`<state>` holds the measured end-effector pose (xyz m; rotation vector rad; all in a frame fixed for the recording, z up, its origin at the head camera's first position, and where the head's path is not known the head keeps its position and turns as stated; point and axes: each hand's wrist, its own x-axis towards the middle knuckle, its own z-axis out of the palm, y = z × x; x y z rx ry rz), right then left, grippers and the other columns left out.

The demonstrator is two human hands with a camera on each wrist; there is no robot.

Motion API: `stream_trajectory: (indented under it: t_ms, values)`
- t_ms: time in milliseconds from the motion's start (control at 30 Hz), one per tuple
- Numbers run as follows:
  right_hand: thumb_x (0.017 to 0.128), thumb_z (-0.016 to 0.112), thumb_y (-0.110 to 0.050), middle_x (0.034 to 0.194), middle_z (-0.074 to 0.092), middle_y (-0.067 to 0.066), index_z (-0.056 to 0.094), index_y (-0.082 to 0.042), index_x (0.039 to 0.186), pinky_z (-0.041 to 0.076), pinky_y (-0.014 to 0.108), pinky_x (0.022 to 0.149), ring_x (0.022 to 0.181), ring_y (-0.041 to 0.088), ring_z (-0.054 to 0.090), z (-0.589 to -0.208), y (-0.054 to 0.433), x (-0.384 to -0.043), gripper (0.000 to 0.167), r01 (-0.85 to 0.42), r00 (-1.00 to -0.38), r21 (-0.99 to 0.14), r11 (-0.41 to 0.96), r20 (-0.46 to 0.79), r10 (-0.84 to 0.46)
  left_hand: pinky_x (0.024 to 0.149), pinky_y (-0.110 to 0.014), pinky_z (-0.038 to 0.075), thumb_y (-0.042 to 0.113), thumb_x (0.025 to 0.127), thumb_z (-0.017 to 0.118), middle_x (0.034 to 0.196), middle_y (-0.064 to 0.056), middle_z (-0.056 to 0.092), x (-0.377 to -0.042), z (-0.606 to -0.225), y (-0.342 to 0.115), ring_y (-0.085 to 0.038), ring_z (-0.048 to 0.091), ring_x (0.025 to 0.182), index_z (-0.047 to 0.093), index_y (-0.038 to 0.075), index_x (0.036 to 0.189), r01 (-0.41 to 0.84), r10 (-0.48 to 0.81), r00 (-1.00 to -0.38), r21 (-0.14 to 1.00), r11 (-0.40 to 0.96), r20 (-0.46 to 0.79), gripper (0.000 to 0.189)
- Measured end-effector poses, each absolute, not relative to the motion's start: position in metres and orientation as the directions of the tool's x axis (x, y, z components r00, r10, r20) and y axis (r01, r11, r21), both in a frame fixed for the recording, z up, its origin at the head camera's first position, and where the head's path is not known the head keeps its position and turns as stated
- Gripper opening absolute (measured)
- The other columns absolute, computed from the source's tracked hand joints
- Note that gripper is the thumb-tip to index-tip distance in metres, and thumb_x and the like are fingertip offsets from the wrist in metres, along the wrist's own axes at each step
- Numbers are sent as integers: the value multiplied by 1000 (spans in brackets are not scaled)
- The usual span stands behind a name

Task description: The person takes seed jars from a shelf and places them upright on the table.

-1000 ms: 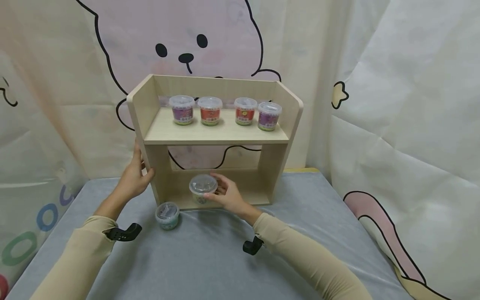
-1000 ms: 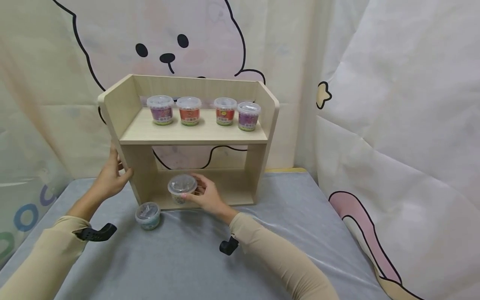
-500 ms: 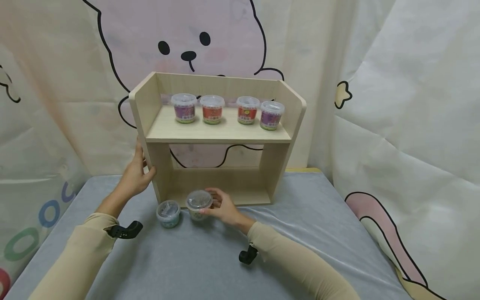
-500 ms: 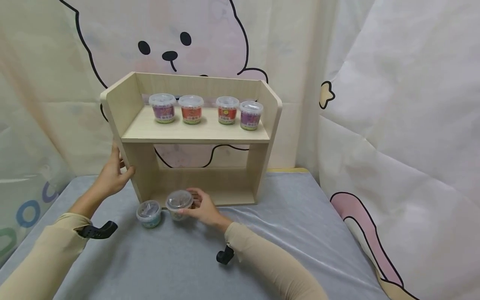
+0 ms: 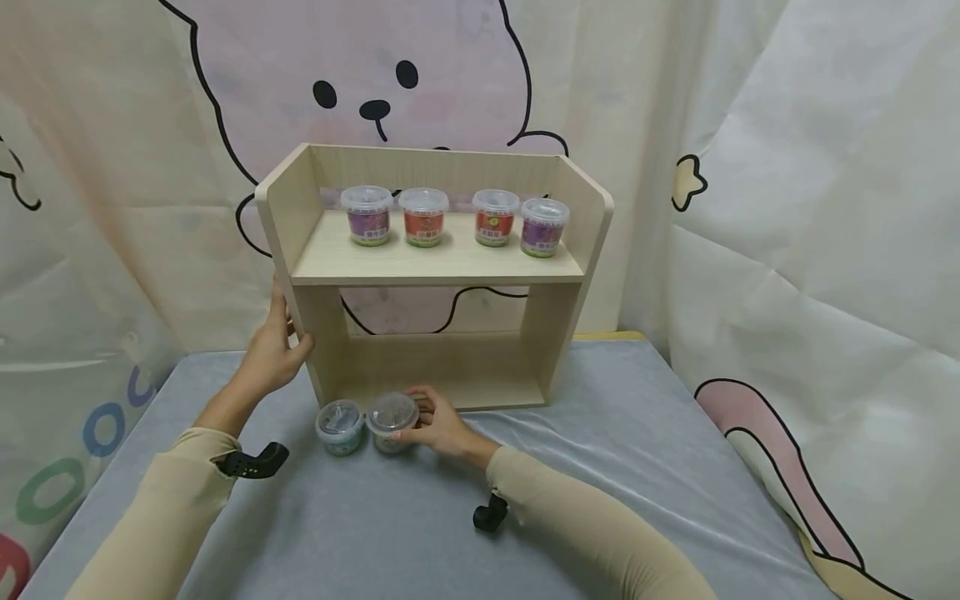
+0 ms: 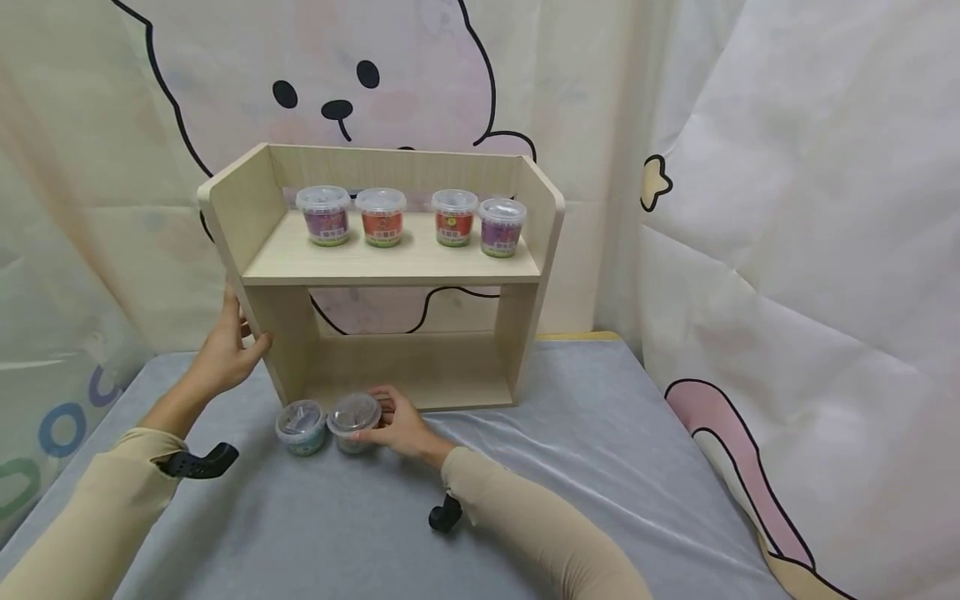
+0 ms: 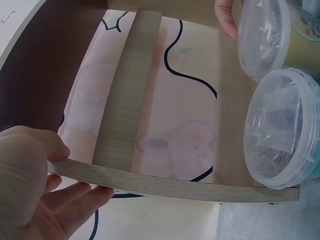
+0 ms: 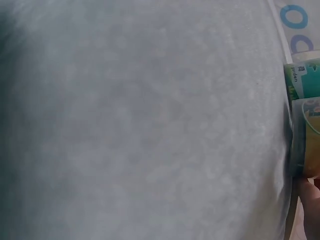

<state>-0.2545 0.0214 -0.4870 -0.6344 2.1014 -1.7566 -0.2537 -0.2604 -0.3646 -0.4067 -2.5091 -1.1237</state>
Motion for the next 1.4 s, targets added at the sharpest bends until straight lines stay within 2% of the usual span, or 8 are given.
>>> stream_trajectory:
  t_ms: [333,500,600,800,967,1167,1400]
  values:
    - [81,80,4,132,55,20,39,0,141,55,29,91,112,21,64,-493,23,-253,72,-147,-832,-978,149,40,-554,95,-74,44,-6,93,54,156,-41,28,-255,-368,-258,-67,44,128,-18,28,161,399,96,-890,659,637,446,104]
    - [82,79,3,131,57,19,41,-4,140,55,29,92,111,18,63,-494,24,-251,70,-137,-824,-980,147,31,-566,95,-74,44,-6,93,54,153,-43,32,-255,-370,-258,-67,45,127,-18,27,161,402,93,-887,659,635,452,104]
    - [84,78,-1,131,60,19,44,-7,140,55,31,95,116,21,64,-493,25,-251,65,-146,-826,-975,168,27,-564,97,-74,43,-5,94,54,152,-43,34,-254,-370,-259,-67,45,127,-18,28,161,402,94,-888,662,633,450,103]
    - [98,66,-14,141,56,23,46,0,144,49,41,109,132,36,57,-481,30,-248,52,-183,-817,-956,229,18,-577,92,-74,46,-5,94,54,152,-43,33,-250,-370,-263,-68,45,126,-19,26,161,395,98,-891,651,649,443,104]
    - [100,62,-17,143,55,24,50,2,141,47,46,111,133,39,55,-462,39,-246,47,-242,-819,-931,274,44,-573,92,-74,46,-6,93,54,154,-42,31,-252,-369,-262,-67,45,126,-17,25,161,412,112,-882,634,654,458,104]
    - [100,61,-15,142,54,29,54,3,138,47,42,112,132,42,55,-438,48,-246,43,-319,-779,-911,261,95,-620,92,-74,46,-6,93,55,154,-42,30,-253,-368,-261,-68,45,126,-17,26,161,415,115,-881,636,651,458,104]
    - [100,60,-11,142,56,23,53,3,139,47,36,111,132,39,55,-412,51,-246,42,-372,-728,-898,235,125,-674,92,-74,46,-4,93,56,153,-42,33,-252,-366,-260,-67,47,125,-16,26,161,410,108,-884,642,648,456,104]
